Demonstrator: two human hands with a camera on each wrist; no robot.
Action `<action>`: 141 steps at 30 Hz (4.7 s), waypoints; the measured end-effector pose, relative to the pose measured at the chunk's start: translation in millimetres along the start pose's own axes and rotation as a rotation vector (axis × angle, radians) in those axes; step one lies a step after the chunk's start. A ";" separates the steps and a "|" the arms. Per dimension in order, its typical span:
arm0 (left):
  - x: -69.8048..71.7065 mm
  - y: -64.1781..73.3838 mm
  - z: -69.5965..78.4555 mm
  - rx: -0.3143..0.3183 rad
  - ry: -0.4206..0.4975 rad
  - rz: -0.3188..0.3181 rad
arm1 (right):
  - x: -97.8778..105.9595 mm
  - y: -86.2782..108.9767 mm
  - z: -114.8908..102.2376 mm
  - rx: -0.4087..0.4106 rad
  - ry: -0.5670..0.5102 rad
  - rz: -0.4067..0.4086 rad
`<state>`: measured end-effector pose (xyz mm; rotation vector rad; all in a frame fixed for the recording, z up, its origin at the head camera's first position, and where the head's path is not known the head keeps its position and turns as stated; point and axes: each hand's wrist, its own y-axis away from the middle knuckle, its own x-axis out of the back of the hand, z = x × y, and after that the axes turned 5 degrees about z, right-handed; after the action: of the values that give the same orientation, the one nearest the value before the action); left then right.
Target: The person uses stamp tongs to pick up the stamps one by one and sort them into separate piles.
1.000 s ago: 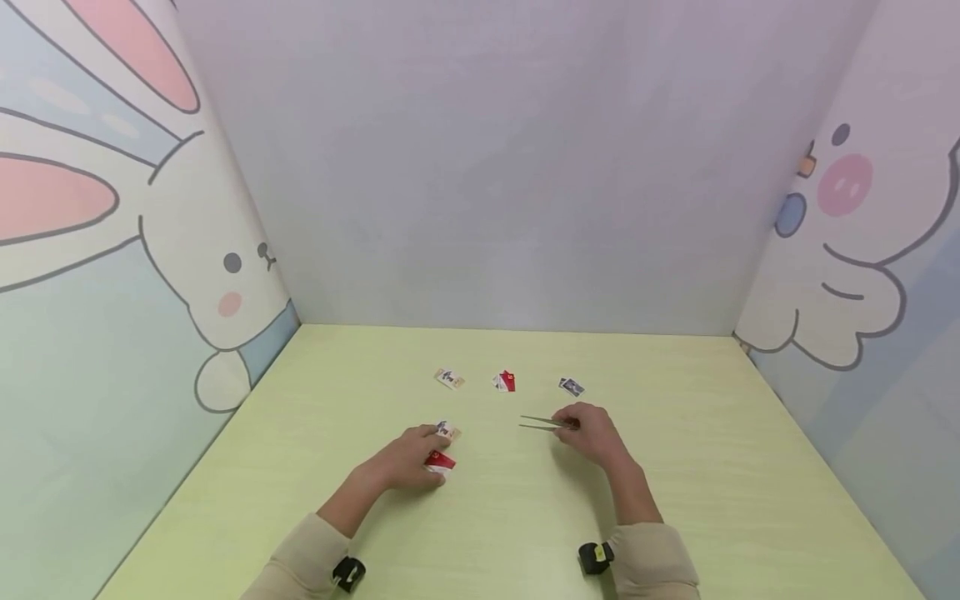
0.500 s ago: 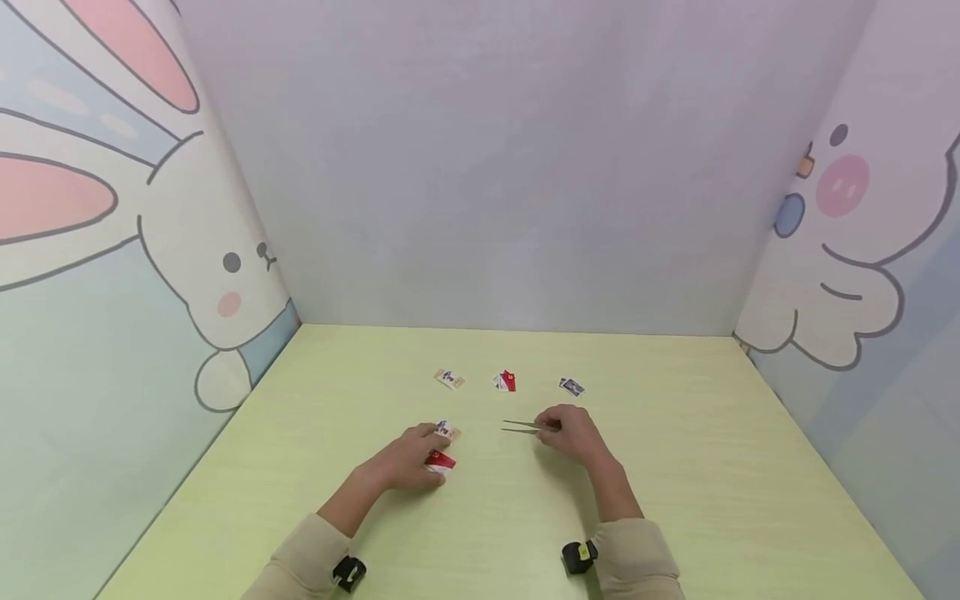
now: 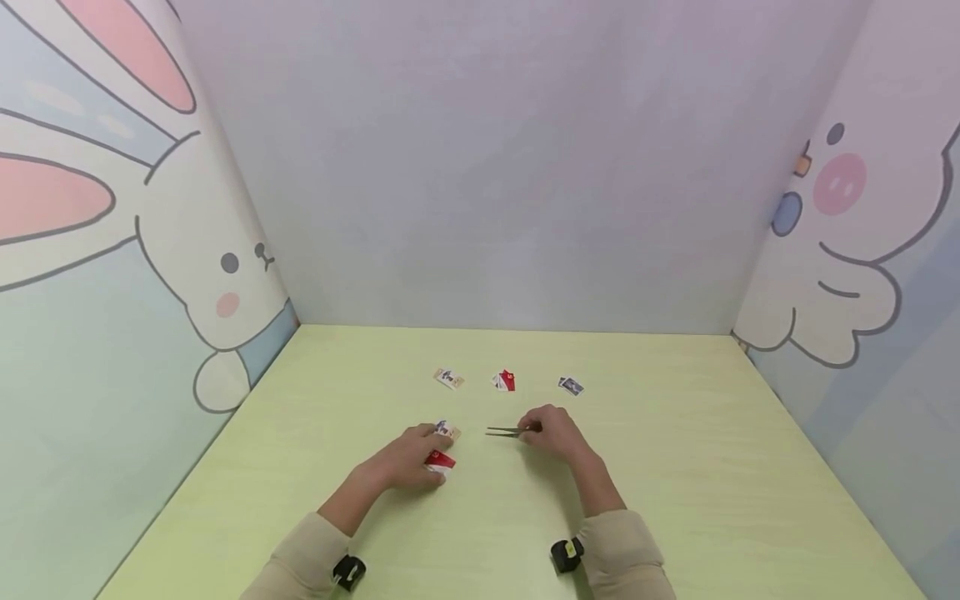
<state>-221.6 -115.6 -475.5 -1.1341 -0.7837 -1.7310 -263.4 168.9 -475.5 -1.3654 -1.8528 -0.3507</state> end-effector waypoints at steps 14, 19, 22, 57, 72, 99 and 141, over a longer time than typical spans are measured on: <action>1.7 -0.5 -0.1 -0.008 -0.010 -0.008 | -14.8 -10.4 -13.5 -0.007 -0.017 -0.059; 2.8 -1.1 0.6 0.002 -0.005 -0.008 | -21.4 -13.7 -18.6 -0.026 -0.031 -0.044; 2.3 -0.6 1.0 0.008 0.002 -0.012 | -26.6 -14.5 -22.1 -0.047 -0.026 -0.019; 1.9 0.2 2.6 -0.006 -0.057 0.007 | -44.0 -24.4 -51.9 -0.269 0.024 -0.027; 0.8 -1.6 2.2 -0.019 -0.054 0.023 | -39.6 -21.0 -52.1 -0.301 -0.001 0.005; 5.9 19.8 -2.3 -0.149 -0.227 0.120 | -25.8 -31.2 -37.8 -0.315 0.019 0.060; 6.4 46.5 -4.7 -0.249 -0.150 0.001 | -40.8 -84.3 -24.0 -0.374 -0.019 0.145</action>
<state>-181.8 -140.3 -469.8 -1.4450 -0.6684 -1.7947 -324.3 94.0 -470.7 -1.7475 -1.7477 -0.6336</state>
